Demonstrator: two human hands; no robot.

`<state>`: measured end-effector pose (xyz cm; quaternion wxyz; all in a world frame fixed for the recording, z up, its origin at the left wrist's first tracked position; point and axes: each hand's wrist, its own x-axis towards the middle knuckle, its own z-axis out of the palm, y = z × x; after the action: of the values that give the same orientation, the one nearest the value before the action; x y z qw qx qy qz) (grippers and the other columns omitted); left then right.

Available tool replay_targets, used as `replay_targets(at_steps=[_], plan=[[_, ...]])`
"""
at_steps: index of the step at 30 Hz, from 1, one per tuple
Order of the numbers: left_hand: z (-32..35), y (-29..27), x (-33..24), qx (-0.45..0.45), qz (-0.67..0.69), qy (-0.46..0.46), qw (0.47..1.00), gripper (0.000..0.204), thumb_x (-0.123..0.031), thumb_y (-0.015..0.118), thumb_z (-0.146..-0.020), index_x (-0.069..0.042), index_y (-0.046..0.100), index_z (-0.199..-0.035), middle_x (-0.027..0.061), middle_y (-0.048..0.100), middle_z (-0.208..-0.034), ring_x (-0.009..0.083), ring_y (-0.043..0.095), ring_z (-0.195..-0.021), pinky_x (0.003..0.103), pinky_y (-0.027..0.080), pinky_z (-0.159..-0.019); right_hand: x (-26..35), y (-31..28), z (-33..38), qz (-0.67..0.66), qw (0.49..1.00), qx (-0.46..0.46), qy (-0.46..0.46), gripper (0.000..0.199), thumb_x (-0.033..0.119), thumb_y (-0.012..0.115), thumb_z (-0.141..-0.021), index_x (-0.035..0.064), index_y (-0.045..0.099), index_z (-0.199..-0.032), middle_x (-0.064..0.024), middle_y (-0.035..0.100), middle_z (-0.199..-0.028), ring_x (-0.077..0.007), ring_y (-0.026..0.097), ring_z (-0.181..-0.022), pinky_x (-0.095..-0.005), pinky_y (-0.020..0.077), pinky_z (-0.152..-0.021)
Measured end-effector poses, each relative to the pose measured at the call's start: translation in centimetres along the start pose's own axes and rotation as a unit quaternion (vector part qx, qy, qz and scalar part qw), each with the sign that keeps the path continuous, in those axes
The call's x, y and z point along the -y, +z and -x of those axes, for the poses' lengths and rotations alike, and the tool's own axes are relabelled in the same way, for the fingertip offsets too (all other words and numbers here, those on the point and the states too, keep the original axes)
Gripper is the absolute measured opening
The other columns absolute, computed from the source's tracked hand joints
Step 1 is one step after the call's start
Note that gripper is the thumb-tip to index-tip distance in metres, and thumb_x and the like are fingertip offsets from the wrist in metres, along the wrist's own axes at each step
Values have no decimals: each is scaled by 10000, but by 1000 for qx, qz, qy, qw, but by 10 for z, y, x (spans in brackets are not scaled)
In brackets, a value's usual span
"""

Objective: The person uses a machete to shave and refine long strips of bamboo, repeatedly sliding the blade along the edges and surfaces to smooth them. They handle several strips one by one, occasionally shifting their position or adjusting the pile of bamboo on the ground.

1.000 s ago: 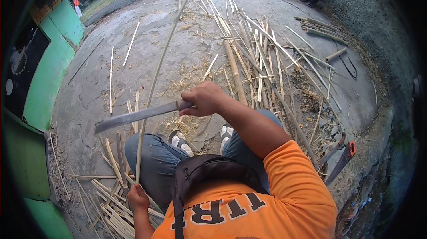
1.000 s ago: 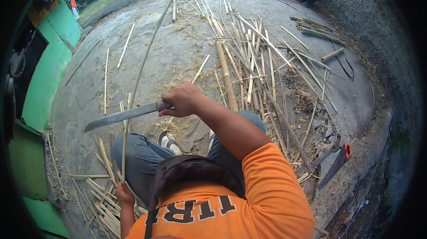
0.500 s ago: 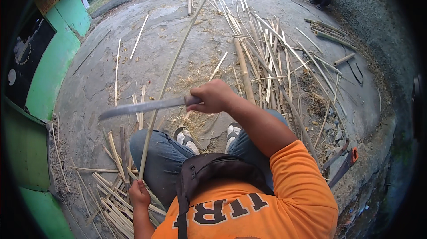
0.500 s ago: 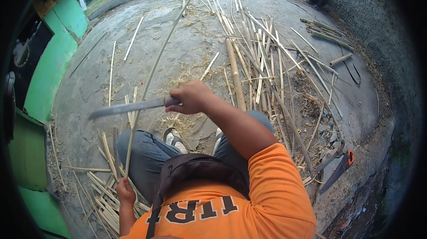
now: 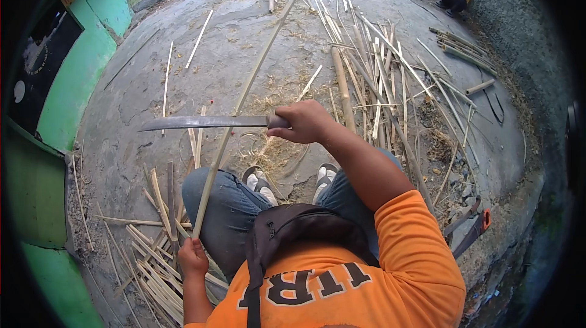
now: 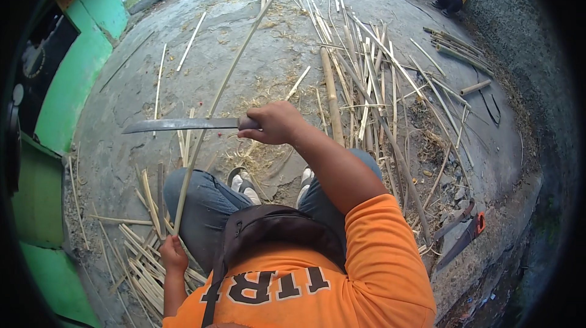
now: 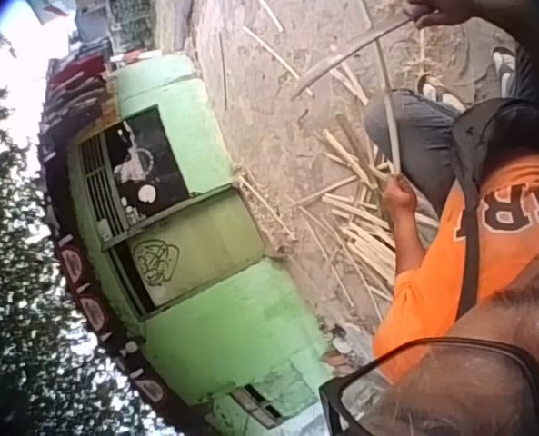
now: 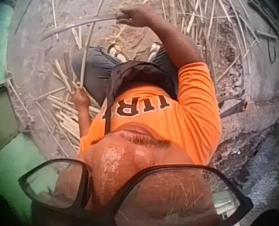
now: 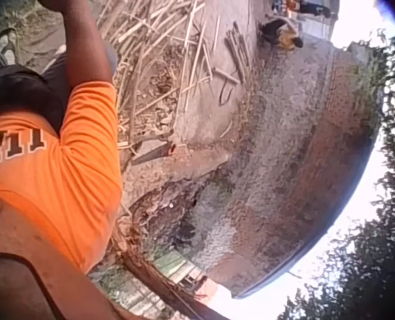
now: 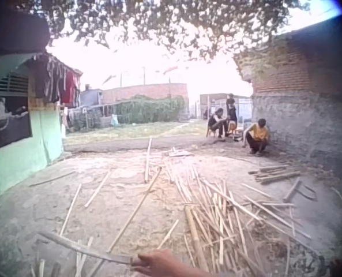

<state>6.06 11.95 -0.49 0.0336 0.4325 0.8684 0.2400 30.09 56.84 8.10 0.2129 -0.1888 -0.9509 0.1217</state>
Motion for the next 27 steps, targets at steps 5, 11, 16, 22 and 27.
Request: replay_targets(at_steps=[5, 11, 16, 22, 27], plan=[[3, -9, -4, 3, -7, -8, 1000, 625, -521, 407, -1104, -4, 539, -778, 276, 565, -678, 547, 594, -725, 569, 445, -619, 18, 3, 6, 21, 999, 45, 23, 538, 664, 678, -903, 129, 649, -862, -117, 690, -722, -374, 707, -717, -492, 539, -658], [-1, -1, 5, 7, -4, 2, 1000, 604, -515, 404, -1102, -10, 557, -810, 272, 591, -719, 540, 603, -738, 572, 454, -629, 27, -3, 8, 67, 996, -19, -53, 516, 662, 700, -895, 152, 633, -850, -54, 675, -704, -306, 708, -676, -431, 527, -688], [0, -7, -4, 7, -18, -5, 1000, 608, -521, 398, -1103, -11, 554, -809, 270, 595, -738, 540, 602, -747, 572, 453, -634, -5, -7, 2, 41, 997, -6, 61, 550, 670, 660, -919, 124, 669, -856, -111, 723, -763, -363, 727, -734, -479, 563, -656], [1, -5, 4, 21, 3, -11, 1000, 609, -525, 401, -1102, -11, 547, -810, 265, 585, -726, 539, 595, -741, 564, 448, -629, 32, 5, 8, 44, 998, 5, -47, 507, 617, 721, -900, 124, 621, -832, -96, 670, -684, -353, 706, -665, -468, 537, -619], [1, 0, 9, 7, 13, 4, 1000, 611, -527, 395, -1101, -13, 549, -810, 263, 589, -726, 536, 600, -743, 563, 447, -626, -4, -5, 2, 23, 999, -33, 17, 431, 547, 750, -908, 138, 639, -832, -84, 663, -672, -305, 692, -627, -437, 543, -620]])
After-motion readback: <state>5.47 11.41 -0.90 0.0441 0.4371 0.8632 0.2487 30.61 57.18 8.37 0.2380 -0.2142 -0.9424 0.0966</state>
